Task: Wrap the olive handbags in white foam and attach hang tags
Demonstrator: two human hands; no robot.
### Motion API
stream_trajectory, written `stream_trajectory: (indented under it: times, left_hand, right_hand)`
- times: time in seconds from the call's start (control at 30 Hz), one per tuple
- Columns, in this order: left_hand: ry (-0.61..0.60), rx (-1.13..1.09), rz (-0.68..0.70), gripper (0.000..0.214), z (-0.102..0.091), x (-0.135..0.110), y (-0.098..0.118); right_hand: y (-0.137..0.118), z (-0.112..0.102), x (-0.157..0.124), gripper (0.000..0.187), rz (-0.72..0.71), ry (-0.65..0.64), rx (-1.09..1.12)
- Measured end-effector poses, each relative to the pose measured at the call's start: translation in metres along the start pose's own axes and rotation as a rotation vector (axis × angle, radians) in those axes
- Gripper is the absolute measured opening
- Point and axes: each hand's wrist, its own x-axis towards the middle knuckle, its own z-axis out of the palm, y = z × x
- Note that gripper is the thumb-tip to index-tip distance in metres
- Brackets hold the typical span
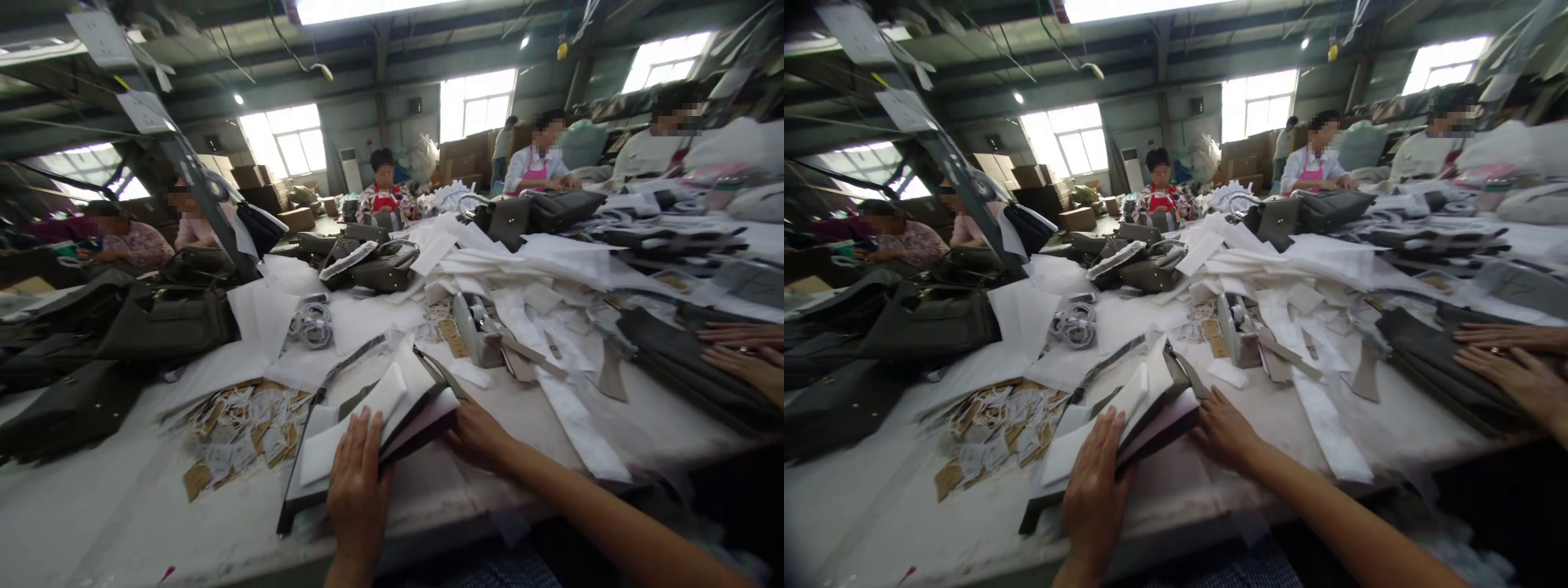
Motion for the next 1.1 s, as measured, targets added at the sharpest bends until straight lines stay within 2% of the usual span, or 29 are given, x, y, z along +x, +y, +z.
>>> stream_trajectory:
  times: [0.1,0.17,0.27,0.4,0.43,0.5,0.57,0.63,0.73,0.9,1.03,1.1]
  left_hand:
    - [0.027,0.009,0.017,0.064,0.0,0.003,0.012]
    - [0.039,0.028,0.041,0.06,0.004,0.002,0.022]
    - [0.033,0.09,0.104,0.055,0.018,-0.005,0.035]
    - [0.025,0.175,0.168,0.054,0.037,-0.016,0.05]
    - [0.018,0.19,0.175,0.054,0.039,-0.018,0.053]
    - [0.001,0.214,0.176,0.053,0.041,-0.02,0.059]
    - [-0.007,0.226,0.168,0.051,0.041,-0.02,0.065]
    - [0.001,0.226,0.17,0.048,0.041,-0.02,0.069]
    - [0.042,0.204,0.184,0.043,0.044,-0.023,0.075]
    - [0.164,0.164,0.164,0.038,0.053,-0.028,0.081]
    - [0.121,0.183,0.185,0.039,0.052,-0.027,0.082]
    - [0.093,0.19,0.179,0.042,0.051,-0.027,0.082]
  right_hand:
    - [-0.003,0.001,0.008,0.023,0.056,0.144,0.096]
    - [-0.003,-0.007,0.001,0.028,0.097,0.217,0.123]
    - [0.0,-0.031,-0.026,0.029,0.233,0.323,0.153]
    - [-0.004,-0.073,-0.047,0.027,0.543,0.476,0.192]
    - [-0.007,-0.081,-0.044,0.027,0.557,0.516,0.202]
    - [-0.013,-0.092,-0.029,0.026,0.483,0.567,0.223]
    - [-0.018,-0.095,-0.005,0.025,0.348,0.491,0.218]
    - [-0.019,-0.092,0.026,0.025,0.24,0.278,0.173]
    - [-0.011,-0.081,0.071,0.025,0.193,-0.024,0.122]
    - [0.011,-0.059,0.123,0.015,0.295,-0.314,-0.016]
    - [0.013,-0.035,0.142,0.031,0.431,-0.423,-0.182]
    - [0.011,-0.024,0.147,0.033,0.483,-0.452,-0.236]
